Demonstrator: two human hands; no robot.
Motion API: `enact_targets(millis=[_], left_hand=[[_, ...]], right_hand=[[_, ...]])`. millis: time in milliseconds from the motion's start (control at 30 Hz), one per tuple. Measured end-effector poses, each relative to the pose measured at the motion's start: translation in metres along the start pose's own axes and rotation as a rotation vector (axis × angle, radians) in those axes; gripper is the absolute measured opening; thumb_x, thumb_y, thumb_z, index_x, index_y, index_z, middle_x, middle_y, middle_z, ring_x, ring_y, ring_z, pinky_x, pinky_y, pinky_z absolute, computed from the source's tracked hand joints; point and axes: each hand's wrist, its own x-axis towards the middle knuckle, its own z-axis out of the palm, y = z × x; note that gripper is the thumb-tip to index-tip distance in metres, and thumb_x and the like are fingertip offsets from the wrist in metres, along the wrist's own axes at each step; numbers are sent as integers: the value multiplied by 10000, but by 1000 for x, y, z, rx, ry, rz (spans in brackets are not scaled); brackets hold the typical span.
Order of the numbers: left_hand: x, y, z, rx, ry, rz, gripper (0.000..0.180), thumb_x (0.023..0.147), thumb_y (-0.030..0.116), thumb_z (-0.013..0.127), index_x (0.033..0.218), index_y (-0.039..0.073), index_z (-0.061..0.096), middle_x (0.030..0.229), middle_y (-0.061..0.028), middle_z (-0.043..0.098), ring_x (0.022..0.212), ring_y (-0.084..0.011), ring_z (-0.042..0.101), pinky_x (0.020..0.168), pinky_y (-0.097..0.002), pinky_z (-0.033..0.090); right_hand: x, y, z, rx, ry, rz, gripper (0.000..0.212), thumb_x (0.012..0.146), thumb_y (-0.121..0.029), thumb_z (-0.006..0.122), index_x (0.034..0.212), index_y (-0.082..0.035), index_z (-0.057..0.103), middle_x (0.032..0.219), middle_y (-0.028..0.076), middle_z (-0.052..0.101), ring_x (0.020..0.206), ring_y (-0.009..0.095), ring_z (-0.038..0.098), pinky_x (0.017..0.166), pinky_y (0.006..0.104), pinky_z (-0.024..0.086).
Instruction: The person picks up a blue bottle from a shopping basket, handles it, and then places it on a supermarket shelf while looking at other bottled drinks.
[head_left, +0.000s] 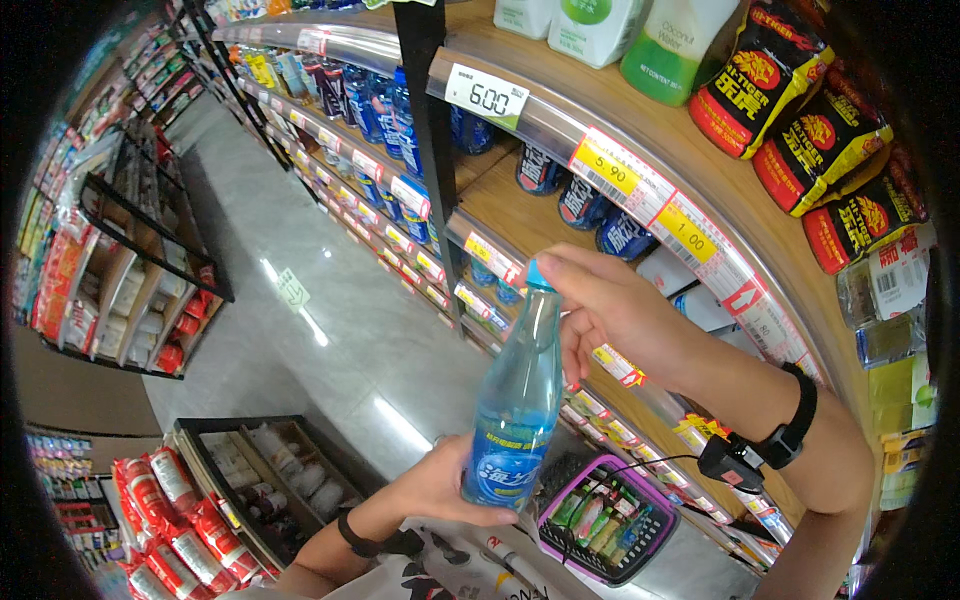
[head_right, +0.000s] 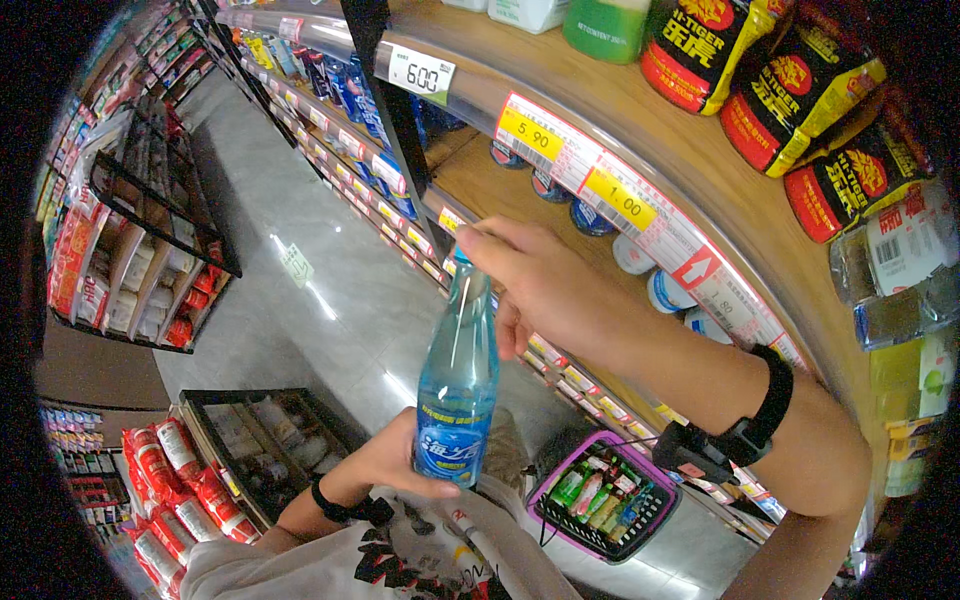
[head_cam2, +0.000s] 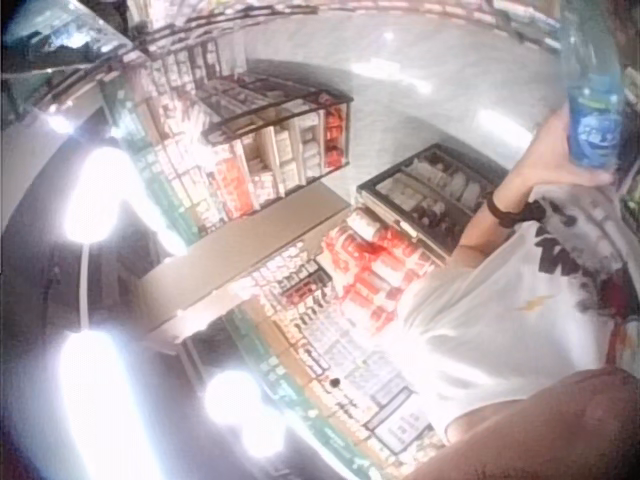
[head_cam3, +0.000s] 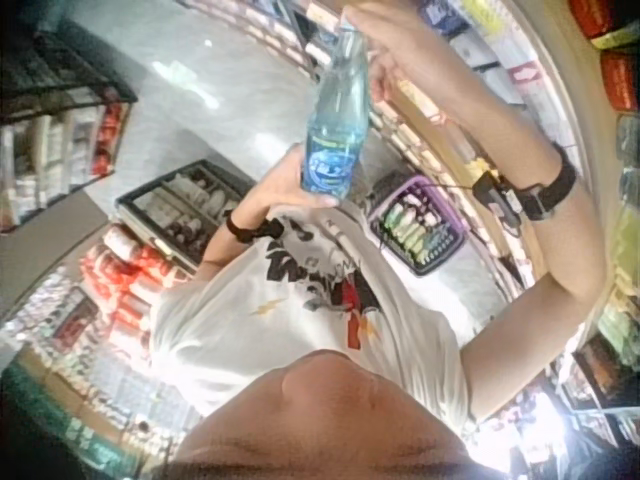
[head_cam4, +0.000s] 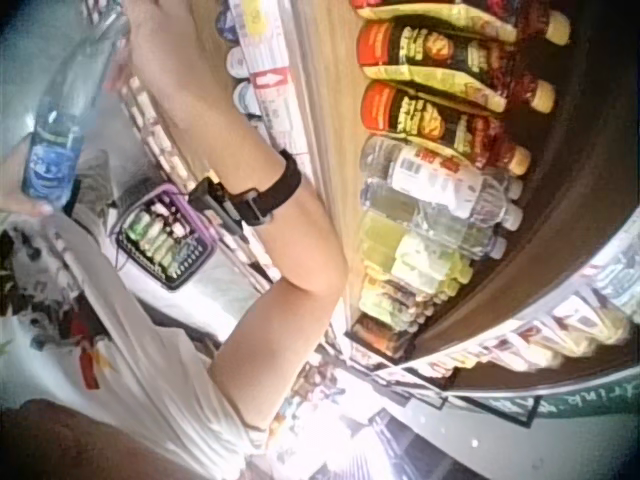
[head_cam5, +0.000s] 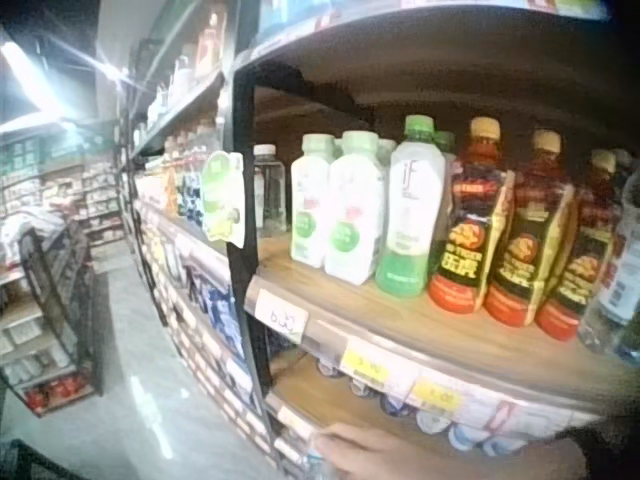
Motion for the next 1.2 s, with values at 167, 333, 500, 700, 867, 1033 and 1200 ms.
enact_targets(millis=[167,333,500,700,867,1033,1200], left_hand=[[-5,-3,3,0,-32,17,771,735,257,884,1341,4,481,1101,-94,704,998,-181,666,945,-331,507],[-32,13,-6,79,-51,-59,722,766,260,868,1329,4,496,1150,-97,670,1045,-158,629,951,-339,506],[-49,31,0,-37,-70,156,783,787,289,850,1389,18,429,1176,-111,659,1040,-181,630,949,-341,504],[-70,24,10,86,-63,129,811,806,353,820,1416,22,401,1120,-113,669,985,-189,639,888,-342,501],[-79,33,14,61,-68,107,811,812,357,812,1421,18,396,1146,-114,651,1013,-182,616,911,-339,485],[-87,72,29,72,33,238,673,825,274,808,1348,-13,495,1140,-117,663,999,-180,629,887,-339,501],[-82,111,7,962,78,-200,727,796,350,845,1324,-33,525,906,-130,682,766,-274,669,728,-393,548]], right_hand=[[2,-3,8,-10,17,66,361,1061,-427,394,1043,-82,497,884,159,706,507,176,628,455,280,493],[3,-10,31,12,8,37,355,1063,-420,382,1078,-86,503,922,190,716,526,191,635,458,280,493],[-14,-23,53,-10,22,-9,354,1062,-410,366,1101,-87,507,931,208,719,554,193,645,469,287,493],[-31,-32,73,53,79,6,376,1033,-389,384,1142,-49,503,933,213,714,537,204,628,467,295,492],[-40,-39,79,103,68,-40,345,1024,-357,412,1148,-46,500,941,222,715,541,209,638,471,294,501],[-42,-40,74,13,43,-53,222,1001,-259,553,1120,-79,505,951,219,715,604,195,656,482,296,507],[-41,-39,69,-57,131,-149,215,1008,-263,569,1055,-64,504,875,173,730,517,117,580,444,236,429]])
